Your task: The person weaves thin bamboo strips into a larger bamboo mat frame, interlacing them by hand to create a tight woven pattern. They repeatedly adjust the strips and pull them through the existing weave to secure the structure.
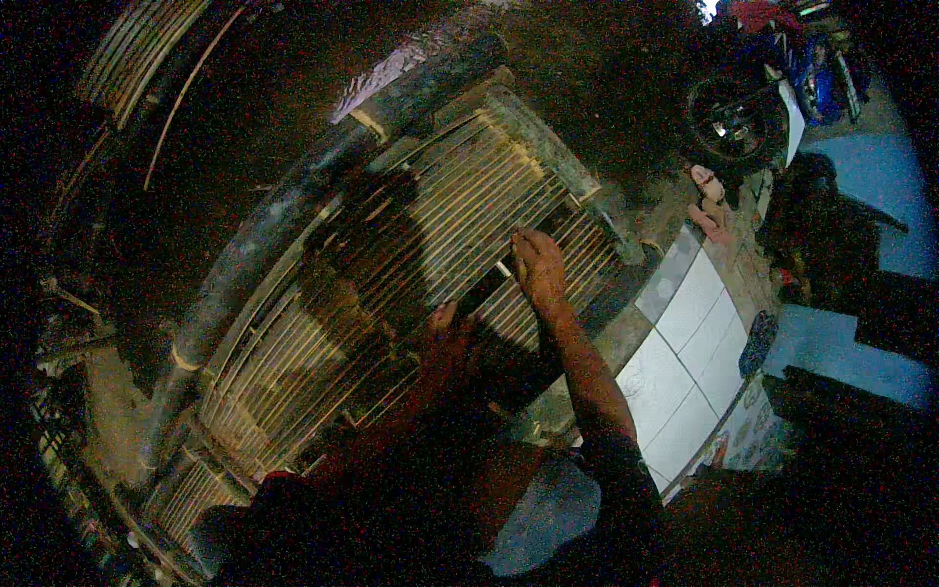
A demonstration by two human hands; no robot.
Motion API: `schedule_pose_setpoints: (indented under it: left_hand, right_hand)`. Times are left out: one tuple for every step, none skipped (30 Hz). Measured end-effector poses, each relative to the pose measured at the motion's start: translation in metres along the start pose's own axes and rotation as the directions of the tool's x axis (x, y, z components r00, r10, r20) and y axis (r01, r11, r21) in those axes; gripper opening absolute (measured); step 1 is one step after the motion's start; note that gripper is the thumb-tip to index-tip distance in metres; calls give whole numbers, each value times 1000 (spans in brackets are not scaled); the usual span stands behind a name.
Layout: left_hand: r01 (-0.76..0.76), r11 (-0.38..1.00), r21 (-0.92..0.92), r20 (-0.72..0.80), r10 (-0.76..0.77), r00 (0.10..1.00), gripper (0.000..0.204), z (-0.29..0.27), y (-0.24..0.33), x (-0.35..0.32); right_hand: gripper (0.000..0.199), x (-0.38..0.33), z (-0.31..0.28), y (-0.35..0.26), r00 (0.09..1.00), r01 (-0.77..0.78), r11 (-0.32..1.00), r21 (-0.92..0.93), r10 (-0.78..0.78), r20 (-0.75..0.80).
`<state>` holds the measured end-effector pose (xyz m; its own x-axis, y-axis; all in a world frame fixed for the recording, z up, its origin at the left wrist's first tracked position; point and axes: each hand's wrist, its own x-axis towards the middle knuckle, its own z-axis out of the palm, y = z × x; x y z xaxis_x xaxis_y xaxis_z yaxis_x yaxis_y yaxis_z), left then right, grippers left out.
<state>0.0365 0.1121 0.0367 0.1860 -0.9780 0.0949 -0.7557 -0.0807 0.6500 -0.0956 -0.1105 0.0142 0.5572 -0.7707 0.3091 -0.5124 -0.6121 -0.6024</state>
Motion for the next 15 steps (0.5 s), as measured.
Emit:
schedule_pose_setpoints:
  left_hand:
    - [69,995,78,48,-73,996,56,-14,1,-7]
    - [113,988,101,48,-118,992,56,-20,-1,-15]
    - [155,980,122,47,-161,986,57,-24,-3,-23]
    - [191,972,134,48,-199,979,58,-28,-2,-27]
    - [193,970,145,32,-200,979,58,-31,-3,-30]
    - [195,968,155,16,-199,980,58,-35,-4,-33]
    - [199,965,168,-2,-201,979,58,-40,-5,-36]
    - [206,966,158,-1,-208,978,58,-41,-7,-39]
    - [213,966,149,0,-215,977,58,-41,-10,-41]
    - [219,966,135,-2,-221,975,58,-39,-11,-42]
    - [277,955,110,30,-282,959,57,-38,-11,-43]
    - [334,939,86,63,-340,938,57,-38,-11,-44]
    - [400,914,69,104,-405,908,56,-35,-12,-50]
    - [352,928,122,34,-359,933,55,-27,-19,-57]
    - [307,935,178,-33,-306,951,53,-16,-31,-66]
  right_hand:
    - [24,6,0,-3,994,110,986,-128,-105,42]
    - [26,12,-2,-7,975,221,943,-250,-207,82]
    - [26,14,1,-9,968,251,925,-284,-239,77]
    - [25,14,1,-6,961,277,904,-327,-267,75]
    - [25,15,0,-2,953,300,879,-370,-294,75]
    - [23,18,3,5,968,249,896,-369,-215,129]
    - [22,18,3,6,959,256,901,-350,-189,213]
    - [20,18,3,7,941,261,907,-331,-163,296]
    - [19,17,2,8,916,265,912,-312,-137,377]
    - [16,12,5,9,920,352,890,-290,-273,280]
    - [14,12,3,13,920,347,899,-269,-270,284]
    - [11,12,1,18,919,342,907,-248,-267,289]
    - [9,9,3,18,918,332,918,-217,-261,300]
    - [8,9,9,17,876,473,834,-283,-480,51]
    - [8,13,10,20,908,419,871,-257,-407,100]
